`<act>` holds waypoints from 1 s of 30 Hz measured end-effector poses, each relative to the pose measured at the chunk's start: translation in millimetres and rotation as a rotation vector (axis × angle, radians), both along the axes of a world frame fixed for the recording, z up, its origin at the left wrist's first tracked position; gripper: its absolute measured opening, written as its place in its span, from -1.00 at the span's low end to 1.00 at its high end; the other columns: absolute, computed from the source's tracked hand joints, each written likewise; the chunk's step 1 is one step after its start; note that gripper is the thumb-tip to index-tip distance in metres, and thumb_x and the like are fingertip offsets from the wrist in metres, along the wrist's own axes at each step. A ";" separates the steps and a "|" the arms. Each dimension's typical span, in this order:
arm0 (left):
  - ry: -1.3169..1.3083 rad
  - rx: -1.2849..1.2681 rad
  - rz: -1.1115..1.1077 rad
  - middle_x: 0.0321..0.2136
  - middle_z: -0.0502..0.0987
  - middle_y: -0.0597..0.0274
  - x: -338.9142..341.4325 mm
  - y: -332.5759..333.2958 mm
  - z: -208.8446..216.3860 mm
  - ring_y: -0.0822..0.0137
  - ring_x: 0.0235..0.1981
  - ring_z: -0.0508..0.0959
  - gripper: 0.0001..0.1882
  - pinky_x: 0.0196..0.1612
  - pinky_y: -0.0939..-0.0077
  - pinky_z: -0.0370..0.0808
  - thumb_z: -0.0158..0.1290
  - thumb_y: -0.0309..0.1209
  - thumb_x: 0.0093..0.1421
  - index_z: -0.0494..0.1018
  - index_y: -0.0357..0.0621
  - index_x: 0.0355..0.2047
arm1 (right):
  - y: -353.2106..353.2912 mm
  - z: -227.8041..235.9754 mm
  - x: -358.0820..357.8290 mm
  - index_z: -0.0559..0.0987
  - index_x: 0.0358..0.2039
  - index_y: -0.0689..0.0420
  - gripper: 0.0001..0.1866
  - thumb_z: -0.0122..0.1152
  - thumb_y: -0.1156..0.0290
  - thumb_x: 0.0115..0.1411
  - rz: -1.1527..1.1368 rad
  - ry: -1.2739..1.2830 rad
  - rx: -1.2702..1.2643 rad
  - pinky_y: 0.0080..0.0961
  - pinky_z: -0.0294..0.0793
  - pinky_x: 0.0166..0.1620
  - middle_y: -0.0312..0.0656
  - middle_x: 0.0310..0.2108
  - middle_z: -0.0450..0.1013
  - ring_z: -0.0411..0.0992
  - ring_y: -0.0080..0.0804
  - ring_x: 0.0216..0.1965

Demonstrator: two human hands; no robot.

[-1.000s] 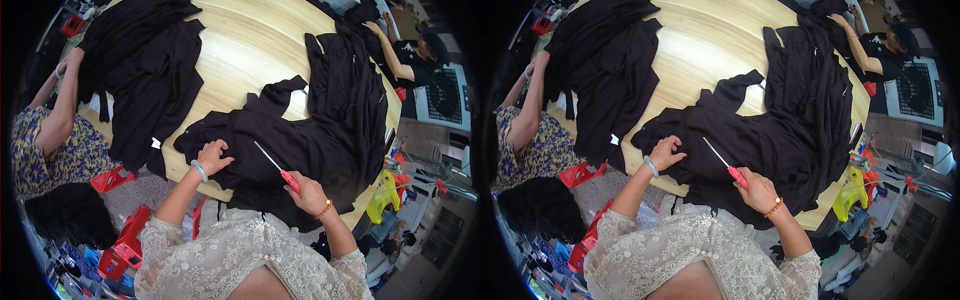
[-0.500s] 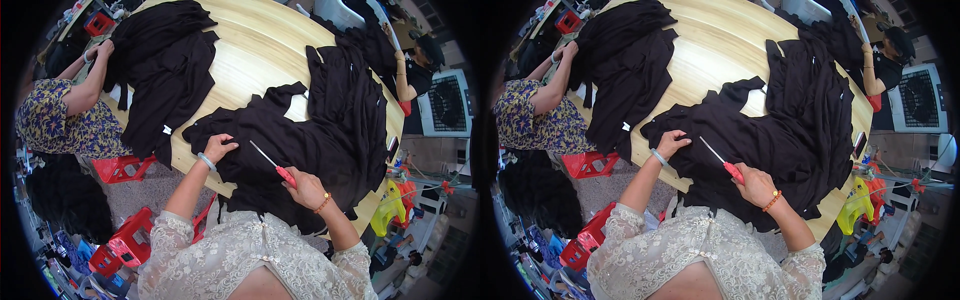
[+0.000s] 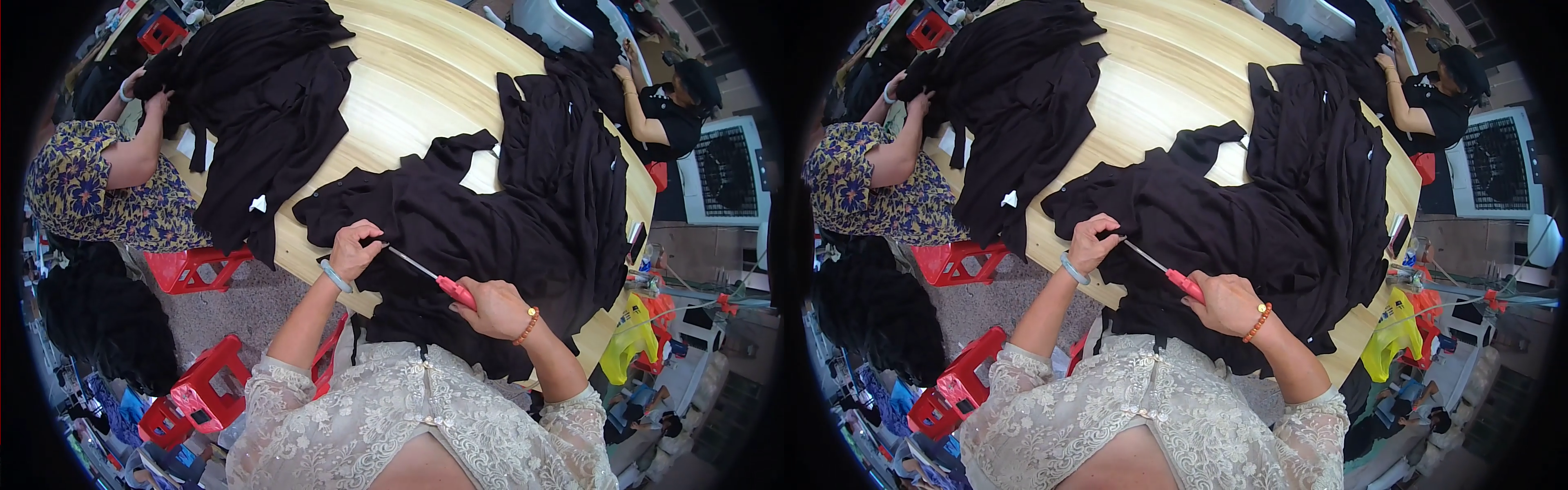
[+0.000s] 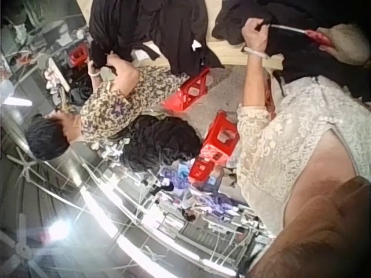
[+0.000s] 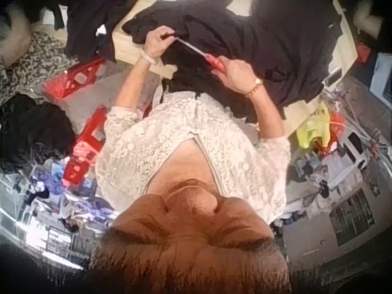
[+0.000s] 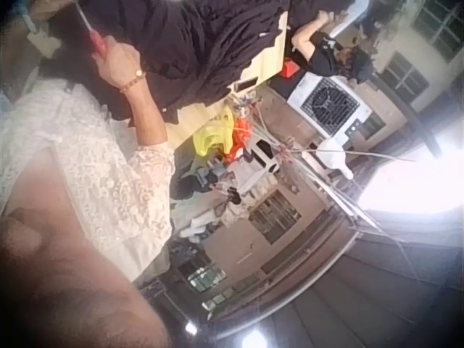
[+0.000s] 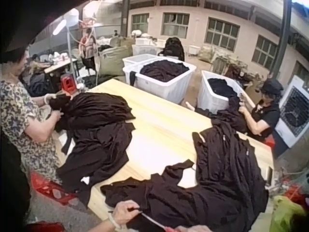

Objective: Trimming excess fabric from black garments using scissors.

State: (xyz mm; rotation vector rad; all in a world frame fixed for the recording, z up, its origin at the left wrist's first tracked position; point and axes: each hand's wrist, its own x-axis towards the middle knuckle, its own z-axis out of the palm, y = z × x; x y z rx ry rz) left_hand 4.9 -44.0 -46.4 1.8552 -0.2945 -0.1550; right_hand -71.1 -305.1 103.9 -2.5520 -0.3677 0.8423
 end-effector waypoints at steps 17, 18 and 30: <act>0.092 -0.101 -0.046 -0.45 0.55 0.15 -2.7 10.4 10.9 0.35 -0.39 0.55 -0.85 -0.24 0.59 0.44 0.18 -0.60 -0.08 0.52 -0.40 -0.44 | 0.0 3.5 -1.0 0.45 -0.20 0.16 -0.68 0.18 0.18 0.19 -0.034 0.046 0.060 -0.09 0.46 -0.29 0.06 -0.51 0.50 0.50 0.10 -0.39; 0.094 -0.100 -0.046 -0.45 0.55 0.15 -3.5 10.2 11.3 0.35 -0.39 0.55 -0.85 -0.24 0.59 0.44 0.18 -0.60 -0.08 0.52 -0.40 -0.44 | 0.3 3.4 -1.7 0.45 -0.20 0.16 -0.67 0.18 0.18 0.19 -0.012 0.050 0.066 -0.08 0.46 -0.29 0.06 -0.52 0.50 0.50 0.10 -0.40; 0.288 -0.266 -0.263 -0.38 0.62 0.18 -19.6 -26.7 43.7 0.45 -0.31 0.58 -0.83 -0.19 0.58 0.46 0.20 -0.54 0.05 0.58 -0.30 -0.31 | 25.7 -37.2 31.2 0.25 0.21 0.12 -0.38 0.21 0.44 0.14 -0.247 0.154 0.757 -0.30 0.45 -0.11 -0.03 -0.25 0.54 0.53 -0.07 -0.19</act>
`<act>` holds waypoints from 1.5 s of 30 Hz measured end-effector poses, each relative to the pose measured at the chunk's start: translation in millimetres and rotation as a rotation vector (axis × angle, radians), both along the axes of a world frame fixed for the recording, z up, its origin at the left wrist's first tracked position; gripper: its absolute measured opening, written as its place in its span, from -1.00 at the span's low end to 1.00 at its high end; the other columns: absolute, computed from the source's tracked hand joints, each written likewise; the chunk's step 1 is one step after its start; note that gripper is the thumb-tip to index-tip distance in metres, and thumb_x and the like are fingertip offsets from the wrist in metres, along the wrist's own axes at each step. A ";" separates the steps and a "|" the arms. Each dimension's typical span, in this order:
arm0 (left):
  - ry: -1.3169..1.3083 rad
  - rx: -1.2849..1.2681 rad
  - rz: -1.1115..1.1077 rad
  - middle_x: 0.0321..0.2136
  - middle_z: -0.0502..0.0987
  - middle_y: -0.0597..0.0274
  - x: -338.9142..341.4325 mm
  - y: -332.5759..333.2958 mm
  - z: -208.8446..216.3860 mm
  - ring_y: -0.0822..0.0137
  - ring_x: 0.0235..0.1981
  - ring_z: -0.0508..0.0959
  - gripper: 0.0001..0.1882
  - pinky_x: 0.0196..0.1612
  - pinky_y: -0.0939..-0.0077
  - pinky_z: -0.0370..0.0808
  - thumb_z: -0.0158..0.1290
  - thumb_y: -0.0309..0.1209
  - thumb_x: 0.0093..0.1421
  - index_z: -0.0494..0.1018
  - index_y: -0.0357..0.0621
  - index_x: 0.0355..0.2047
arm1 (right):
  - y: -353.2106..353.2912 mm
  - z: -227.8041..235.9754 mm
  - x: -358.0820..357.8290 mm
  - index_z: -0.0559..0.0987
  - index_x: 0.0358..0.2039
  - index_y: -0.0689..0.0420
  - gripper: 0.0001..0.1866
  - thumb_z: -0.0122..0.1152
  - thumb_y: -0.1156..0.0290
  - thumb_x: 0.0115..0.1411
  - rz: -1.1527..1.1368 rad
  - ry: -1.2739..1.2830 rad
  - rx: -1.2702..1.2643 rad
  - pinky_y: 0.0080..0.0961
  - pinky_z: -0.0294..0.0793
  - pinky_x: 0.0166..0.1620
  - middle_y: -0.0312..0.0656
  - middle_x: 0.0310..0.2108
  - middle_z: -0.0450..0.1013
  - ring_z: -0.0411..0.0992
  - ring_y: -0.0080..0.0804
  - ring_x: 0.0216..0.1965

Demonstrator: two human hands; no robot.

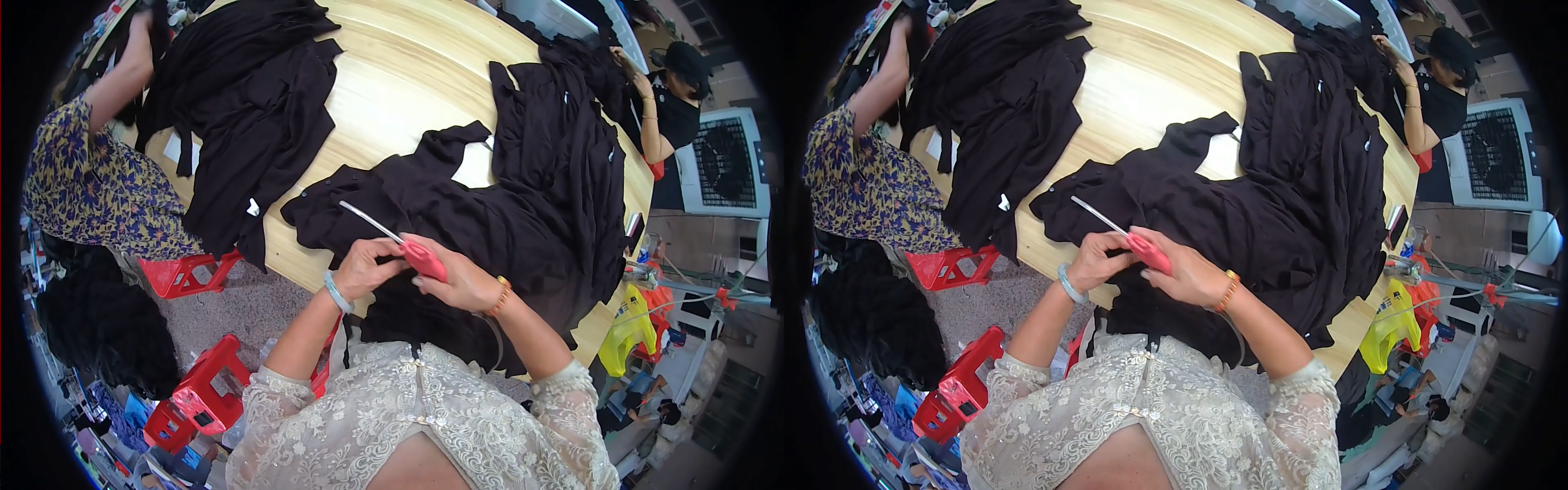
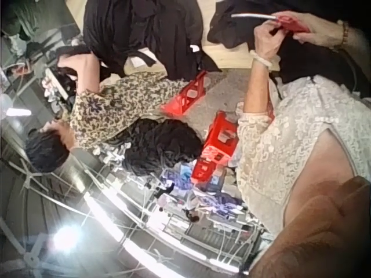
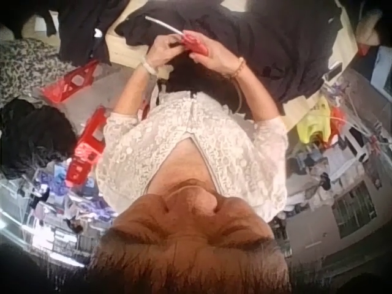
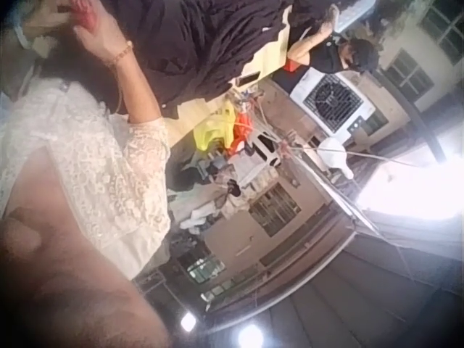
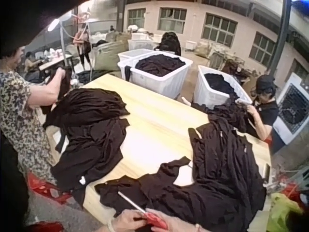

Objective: Trimming excess fabric from black garments using scissors.

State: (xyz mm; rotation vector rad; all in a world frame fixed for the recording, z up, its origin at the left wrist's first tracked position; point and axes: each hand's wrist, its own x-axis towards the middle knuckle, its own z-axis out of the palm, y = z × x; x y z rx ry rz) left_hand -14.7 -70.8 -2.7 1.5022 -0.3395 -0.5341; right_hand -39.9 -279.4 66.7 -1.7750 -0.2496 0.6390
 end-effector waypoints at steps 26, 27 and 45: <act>0.307 -0.008 0.264 -0.52 0.51 0.46 -41.0 21.2 12.7 0.65 -0.47 0.41 -0.91 -0.37 0.73 0.37 0.26 -0.55 0.04 0.56 -0.27 -0.45 | -23.3 -6.9 -2.6 0.47 -0.16 0.16 -0.68 0.19 0.22 0.19 -0.057 -0.140 -0.419 -0.15 0.43 -0.19 0.09 -0.42 0.50 0.48 0.12 -0.27; 0.251 -0.017 0.306 -0.53 0.51 0.47 -40.5 19.7 13.5 0.66 -0.48 0.41 -0.92 -0.39 0.72 0.37 0.25 -0.55 0.05 0.56 -0.28 -0.46 | -27.1 4.7 -6.5 0.47 -0.14 0.14 -0.67 0.19 0.20 0.19 -0.017 -0.145 -0.465 -0.14 0.44 -0.19 0.08 -0.42 0.51 0.48 0.11 -0.28; -0.209 0.241 0.364 -0.55 0.53 0.14 -36.4 6.4 -6.5 0.31 -0.50 0.54 -0.89 -0.37 0.53 0.44 0.20 -0.59 -0.11 0.49 -0.35 -0.55 | -48.9 63.1 -54.2 0.51 -0.24 0.18 -0.66 0.20 0.14 0.18 0.270 -0.138 -0.696 -0.16 0.48 -0.31 0.05 -0.55 0.50 0.51 0.05 -0.43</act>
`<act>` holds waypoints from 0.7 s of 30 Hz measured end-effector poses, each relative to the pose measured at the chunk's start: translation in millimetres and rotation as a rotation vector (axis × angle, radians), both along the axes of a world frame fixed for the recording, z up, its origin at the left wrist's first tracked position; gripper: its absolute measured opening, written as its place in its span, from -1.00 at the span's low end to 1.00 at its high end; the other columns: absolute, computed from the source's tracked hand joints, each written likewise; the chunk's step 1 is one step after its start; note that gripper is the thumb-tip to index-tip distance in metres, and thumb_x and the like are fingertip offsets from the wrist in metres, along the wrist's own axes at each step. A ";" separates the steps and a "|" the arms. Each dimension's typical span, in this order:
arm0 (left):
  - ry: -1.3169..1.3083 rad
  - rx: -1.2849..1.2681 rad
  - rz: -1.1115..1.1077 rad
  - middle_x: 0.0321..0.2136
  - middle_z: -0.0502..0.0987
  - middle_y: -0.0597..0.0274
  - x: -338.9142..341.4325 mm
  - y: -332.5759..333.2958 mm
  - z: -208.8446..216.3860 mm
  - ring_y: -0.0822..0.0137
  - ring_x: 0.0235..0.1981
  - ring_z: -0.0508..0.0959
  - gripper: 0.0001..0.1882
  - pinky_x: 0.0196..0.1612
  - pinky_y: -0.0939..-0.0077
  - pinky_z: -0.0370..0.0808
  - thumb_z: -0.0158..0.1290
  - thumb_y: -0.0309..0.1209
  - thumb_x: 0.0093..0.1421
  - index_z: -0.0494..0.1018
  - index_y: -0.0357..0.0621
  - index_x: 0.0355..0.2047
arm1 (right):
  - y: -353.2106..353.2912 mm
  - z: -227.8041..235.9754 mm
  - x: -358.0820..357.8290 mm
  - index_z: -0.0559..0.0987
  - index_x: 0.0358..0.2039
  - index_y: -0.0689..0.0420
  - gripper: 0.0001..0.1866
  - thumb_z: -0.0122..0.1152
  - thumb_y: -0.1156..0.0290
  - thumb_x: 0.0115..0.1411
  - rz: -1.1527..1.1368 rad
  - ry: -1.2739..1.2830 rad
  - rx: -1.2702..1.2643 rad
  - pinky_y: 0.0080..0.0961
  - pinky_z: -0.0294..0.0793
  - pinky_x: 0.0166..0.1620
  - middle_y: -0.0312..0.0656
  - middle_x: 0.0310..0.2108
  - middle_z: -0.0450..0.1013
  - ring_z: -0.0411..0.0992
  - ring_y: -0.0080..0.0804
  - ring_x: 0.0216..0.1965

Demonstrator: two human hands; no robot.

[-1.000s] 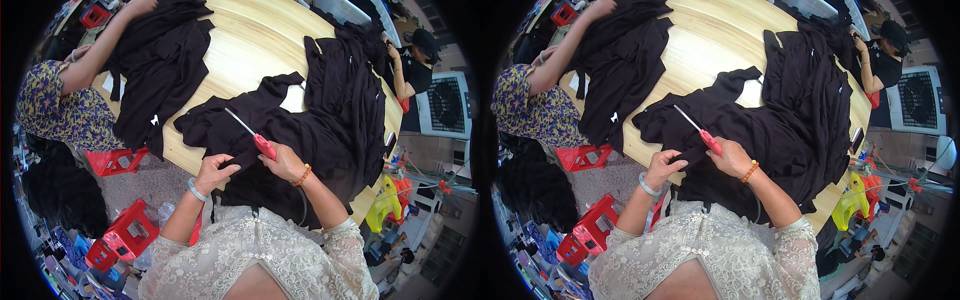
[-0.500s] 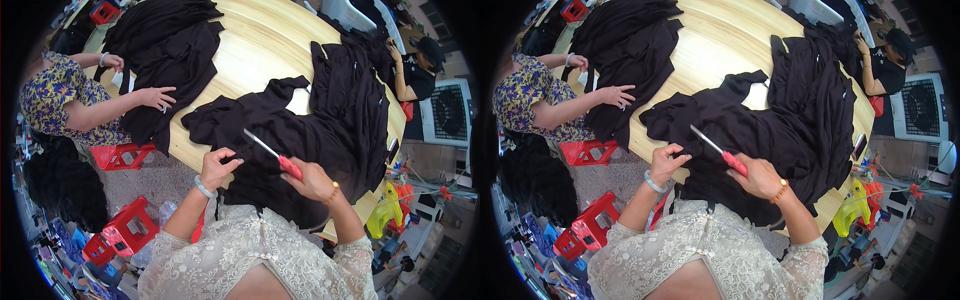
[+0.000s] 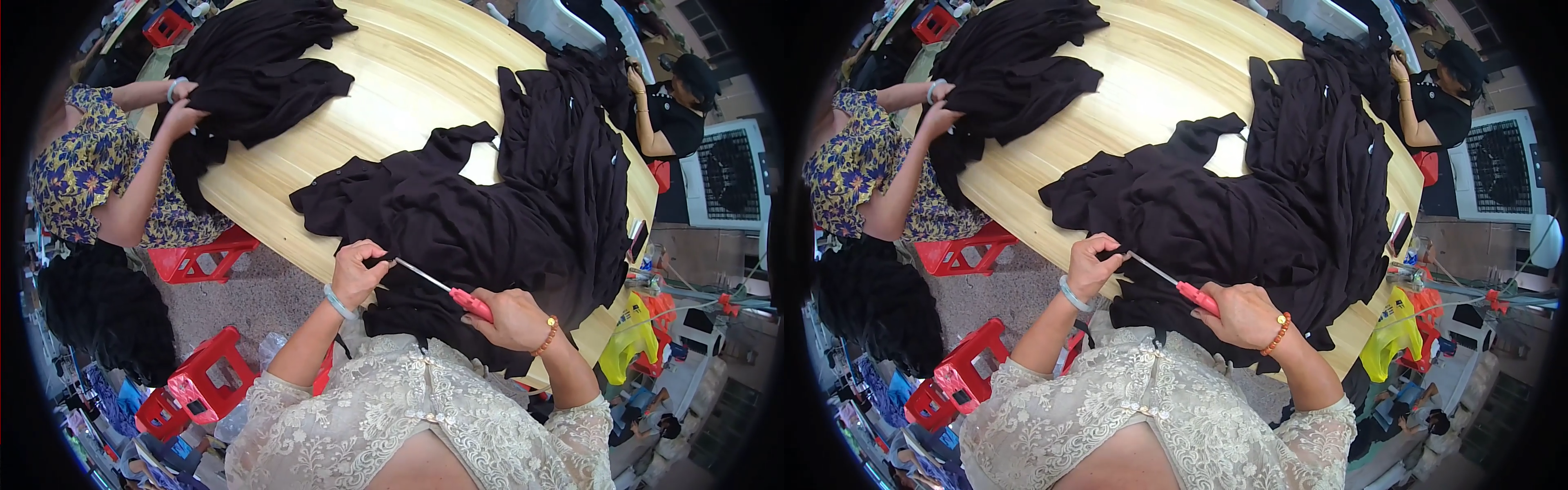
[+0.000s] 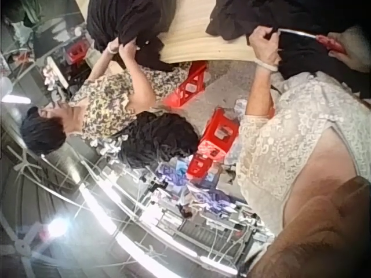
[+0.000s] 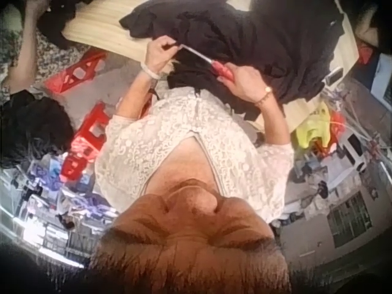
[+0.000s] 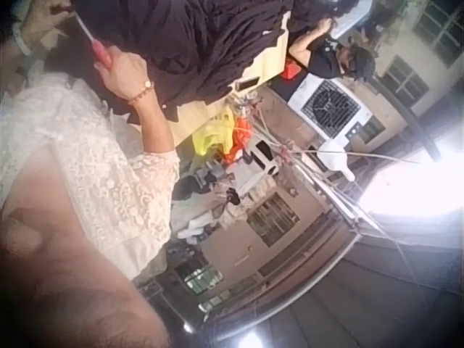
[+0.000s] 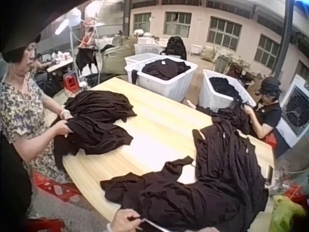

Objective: Trimming excess fabric from black garments using scissors.

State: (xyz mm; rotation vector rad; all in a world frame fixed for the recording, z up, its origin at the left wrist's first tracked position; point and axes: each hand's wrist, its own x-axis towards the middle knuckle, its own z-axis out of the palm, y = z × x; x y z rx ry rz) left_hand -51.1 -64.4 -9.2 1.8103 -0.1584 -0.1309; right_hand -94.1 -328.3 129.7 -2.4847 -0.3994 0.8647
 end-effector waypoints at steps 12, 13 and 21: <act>-0.003 -0.012 0.015 -0.56 0.53 0.13 -2.5 2.8 -2.6 0.30 -0.53 0.52 -0.88 -0.40 0.54 0.42 0.21 -0.59 -0.11 0.48 -0.36 -0.56 | 1.2 -0.2 2.8 0.51 -0.25 0.17 -0.66 0.19 0.14 0.18 0.019 0.024 -0.022 -0.16 0.48 -0.30 0.04 -0.56 0.50 0.52 0.04 -0.42; 0.020 -0.021 0.018 -0.56 0.53 0.13 -2.3 3.2 -2.4 0.29 -0.53 0.52 -0.88 -0.40 0.53 0.42 0.21 -0.59 -0.12 0.48 -0.35 -0.56 | 0.8 -1.2 1.3 0.51 -0.26 0.18 -0.66 0.19 0.13 0.18 0.019 0.009 -0.008 -0.15 0.48 -0.31 0.04 -0.56 0.50 0.52 0.05 -0.43; -0.010 -0.006 0.004 -0.56 0.52 0.13 -1.6 4.3 -3.1 0.28 -0.52 0.52 -0.88 -0.38 0.52 0.42 0.20 -0.60 -0.13 0.47 -0.35 -0.55 | 2.5 -0.9 2.0 0.52 -0.24 0.16 -0.66 0.19 0.13 0.18 0.029 0.038 0.010 -0.16 0.48 -0.31 0.04 -0.55 0.50 0.51 0.05 -0.42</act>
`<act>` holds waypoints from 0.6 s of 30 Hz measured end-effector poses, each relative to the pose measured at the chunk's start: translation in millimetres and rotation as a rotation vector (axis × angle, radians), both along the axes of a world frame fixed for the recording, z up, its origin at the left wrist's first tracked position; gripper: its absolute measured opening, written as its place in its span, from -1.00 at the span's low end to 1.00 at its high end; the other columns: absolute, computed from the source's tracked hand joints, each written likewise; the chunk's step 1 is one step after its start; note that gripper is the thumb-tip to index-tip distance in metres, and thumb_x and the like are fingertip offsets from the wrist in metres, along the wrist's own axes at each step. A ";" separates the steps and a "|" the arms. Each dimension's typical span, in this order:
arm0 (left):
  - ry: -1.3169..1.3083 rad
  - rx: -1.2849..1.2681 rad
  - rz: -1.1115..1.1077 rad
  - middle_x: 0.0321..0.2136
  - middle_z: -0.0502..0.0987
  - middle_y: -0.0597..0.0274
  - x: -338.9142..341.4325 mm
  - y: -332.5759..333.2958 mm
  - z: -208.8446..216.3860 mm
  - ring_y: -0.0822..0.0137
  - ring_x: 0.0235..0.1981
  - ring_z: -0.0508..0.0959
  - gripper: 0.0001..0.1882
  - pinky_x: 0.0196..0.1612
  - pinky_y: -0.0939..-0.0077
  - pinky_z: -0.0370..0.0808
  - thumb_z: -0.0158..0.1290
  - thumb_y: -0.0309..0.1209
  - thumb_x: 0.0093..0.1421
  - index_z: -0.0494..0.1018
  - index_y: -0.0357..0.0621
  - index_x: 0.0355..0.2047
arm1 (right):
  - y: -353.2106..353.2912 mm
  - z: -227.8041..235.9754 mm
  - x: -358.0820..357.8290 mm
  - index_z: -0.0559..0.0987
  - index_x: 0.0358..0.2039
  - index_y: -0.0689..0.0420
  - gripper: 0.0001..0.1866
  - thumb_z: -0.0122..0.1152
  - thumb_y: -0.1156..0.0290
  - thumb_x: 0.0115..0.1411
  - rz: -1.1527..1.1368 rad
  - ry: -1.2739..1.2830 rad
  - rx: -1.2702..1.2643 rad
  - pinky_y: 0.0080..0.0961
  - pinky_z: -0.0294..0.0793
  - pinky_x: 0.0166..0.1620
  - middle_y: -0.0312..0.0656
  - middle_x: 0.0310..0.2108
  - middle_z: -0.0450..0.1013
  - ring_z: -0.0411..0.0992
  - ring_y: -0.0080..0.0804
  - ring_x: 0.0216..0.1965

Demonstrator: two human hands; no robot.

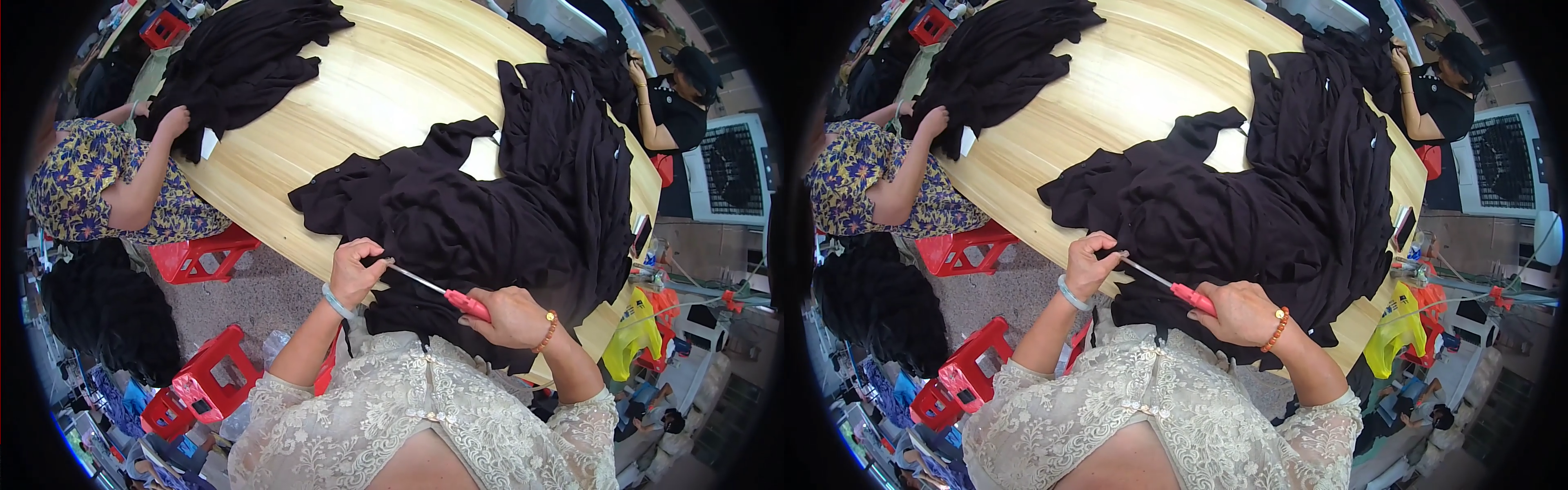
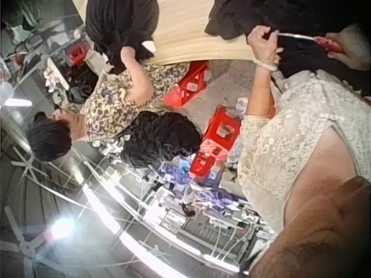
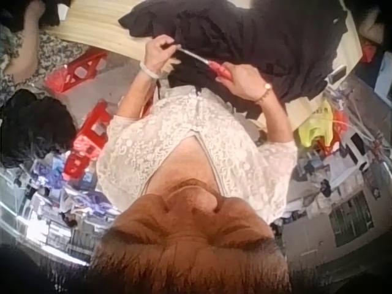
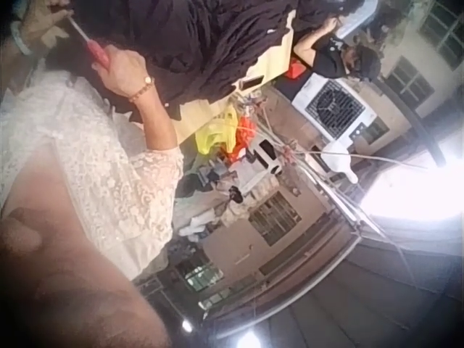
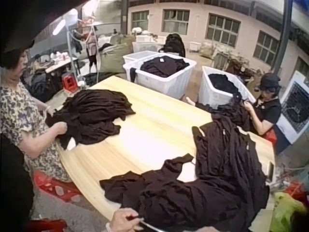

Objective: Trimming excess fabric from black garments using scissors.

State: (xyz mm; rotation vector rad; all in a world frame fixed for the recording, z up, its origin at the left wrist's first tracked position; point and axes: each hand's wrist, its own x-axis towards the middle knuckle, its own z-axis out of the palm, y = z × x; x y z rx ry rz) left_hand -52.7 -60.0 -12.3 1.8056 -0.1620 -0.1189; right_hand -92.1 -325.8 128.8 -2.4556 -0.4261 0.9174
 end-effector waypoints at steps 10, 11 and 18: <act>0.142 -0.026 -0.072 -0.59 0.47 0.25 -3.6 -0.9 31.9 0.43 -0.53 0.46 -0.81 -0.41 0.56 0.38 0.27 -0.54 -0.10 0.44 -0.31 -0.58 | -14.2 -8.0 8.5 0.48 -0.17 0.10 -0.66 0.22 0.15 0.15 -0.130 0.004 0.103 -0.15 0.47 -0.25 0.05 -0.44 0.51 0.50 0.09 -0.32; 0.178 -0.096 -0.244 -0.59 0.44 0.29 -6.5 -0.2 59.1 0.51 -0.52 0.42 -0.79 -0.43 0.59 0.35 0.29 -0.52 -0.09 0.43 -0.27 -0.59 | -19.5 -11.2 14.3 0.48 -0.16 0.09 -0.68 0.25 0.22 0.13 -0.265 -0.090 0.121 -0.15 0.47 -0.22 0.04 -0.37 0.51 0.49 0.11 -0.27; 0.457 -0.820 -1.245 -0.44 0.50 0.06 -34.1 49.9 138.4 0.17 -0.44 0.50 -0.82 -0.42 0.48 0.36 0.23 -0.53 0.11 0.47 -0.39 -0.38 | -53.3 -50.1 64.1 0.46 -0.09 0.17 -0.71 0.17 0.45 0.16 -0.481 -0.479 0.089 -0.28 0.43 -0.10 0.01 -0.25 0.49 0.46 0.06 -0.18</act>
